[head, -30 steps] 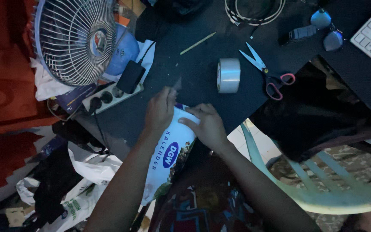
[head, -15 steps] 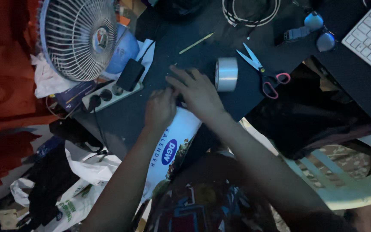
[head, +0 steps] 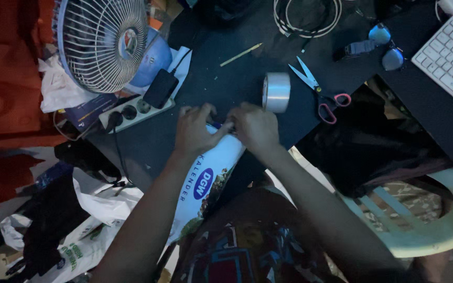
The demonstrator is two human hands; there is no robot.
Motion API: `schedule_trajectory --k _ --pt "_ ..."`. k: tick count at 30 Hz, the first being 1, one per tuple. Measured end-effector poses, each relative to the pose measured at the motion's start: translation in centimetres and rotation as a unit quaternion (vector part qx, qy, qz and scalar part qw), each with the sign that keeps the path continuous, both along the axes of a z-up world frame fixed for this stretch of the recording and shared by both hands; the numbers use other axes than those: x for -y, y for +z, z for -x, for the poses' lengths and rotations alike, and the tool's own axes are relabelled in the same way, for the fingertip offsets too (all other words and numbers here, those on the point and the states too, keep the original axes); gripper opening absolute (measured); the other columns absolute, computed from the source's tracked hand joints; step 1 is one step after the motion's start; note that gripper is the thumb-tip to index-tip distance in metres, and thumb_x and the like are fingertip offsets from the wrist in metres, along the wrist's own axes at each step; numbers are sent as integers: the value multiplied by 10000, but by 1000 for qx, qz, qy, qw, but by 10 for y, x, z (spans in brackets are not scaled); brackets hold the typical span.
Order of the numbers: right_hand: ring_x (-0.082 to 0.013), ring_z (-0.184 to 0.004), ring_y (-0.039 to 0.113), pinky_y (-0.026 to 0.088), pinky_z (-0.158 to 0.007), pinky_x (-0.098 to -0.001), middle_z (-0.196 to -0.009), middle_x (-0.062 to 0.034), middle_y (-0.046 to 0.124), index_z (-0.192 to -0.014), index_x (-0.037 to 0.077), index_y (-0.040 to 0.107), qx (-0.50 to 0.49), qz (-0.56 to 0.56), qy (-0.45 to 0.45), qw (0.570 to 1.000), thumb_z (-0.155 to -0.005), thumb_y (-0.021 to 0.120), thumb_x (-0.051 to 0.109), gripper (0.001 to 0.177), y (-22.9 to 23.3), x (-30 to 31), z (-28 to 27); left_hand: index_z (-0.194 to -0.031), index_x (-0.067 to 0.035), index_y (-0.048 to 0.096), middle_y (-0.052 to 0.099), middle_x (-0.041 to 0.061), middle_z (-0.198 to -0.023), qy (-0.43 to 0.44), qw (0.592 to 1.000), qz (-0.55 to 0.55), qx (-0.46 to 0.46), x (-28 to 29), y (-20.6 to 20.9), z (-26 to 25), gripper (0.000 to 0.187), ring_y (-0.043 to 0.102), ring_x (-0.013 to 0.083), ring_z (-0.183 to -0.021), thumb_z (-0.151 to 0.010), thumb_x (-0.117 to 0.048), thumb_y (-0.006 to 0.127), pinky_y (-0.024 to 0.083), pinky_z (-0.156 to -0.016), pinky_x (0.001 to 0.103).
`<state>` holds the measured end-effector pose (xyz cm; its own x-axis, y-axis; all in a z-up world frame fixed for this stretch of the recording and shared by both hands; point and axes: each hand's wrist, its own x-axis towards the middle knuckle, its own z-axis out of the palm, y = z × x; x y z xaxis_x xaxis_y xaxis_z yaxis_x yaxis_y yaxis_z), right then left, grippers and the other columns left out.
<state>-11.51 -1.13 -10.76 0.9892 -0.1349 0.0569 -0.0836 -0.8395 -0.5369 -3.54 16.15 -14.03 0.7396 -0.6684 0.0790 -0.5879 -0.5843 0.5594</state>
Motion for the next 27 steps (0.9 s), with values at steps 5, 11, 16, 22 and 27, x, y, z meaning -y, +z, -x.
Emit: schedule_trajectory --k 5,11,16,22,27 --pt "-264 -771 728 561 -673 -398 -903 -97 731 -946 103 800 34 -95 -85 991 -885 754 150 89 -17 -9 0 -893 -71 686 717 123 -861 -52 996 46 47 -7 -10 2 540 679 324 -872 -689 -555 808 426 -919 514" --pt "-181 -909 761 576 -826 -315 -1018 -111 788 -1017 65 796 53 -330 -153 930 -913 756 144 137 -43 -22 -1 -954 -65 640 680 96 -824 8 994 104 -29 -8 -25 -1 258 681 293 -784 -951 -323 659 456 -913 488" --pt "-130 -930 745 578 -874 -287 -1021 -82 805 -1018 48 804 -5 -467 -173 867 -919 755 127 136 -60 -22 0 -1086 -38 574 633 114 -737 53 990 120 -46 -9 -25 0 238 655 344 -738 -1018 -265 594 466 -881 480" --pt "-95 -826 718 584 -756 -256 -964 -77 807 -1046 51 812 -84 -491 -158 852 -883 784 148 193 -59 -21 1 -1083 -54 603 687 115 -777 51 990 129 -15 -8 -22 1 195 694 337 -783 -1060 -230 520 463 -907 495" --pt "-106 -759 717 592 -683 -260 -928 -105 802 -1053 30 811 -162 -512 -156 829 -903 771 177 214 -43 -20 4 -1062 -63 613 696 114 -785 52 990 127 -18 -7 -20 1 219 692 332 -757 -1070 -244 490 452 -911 501"
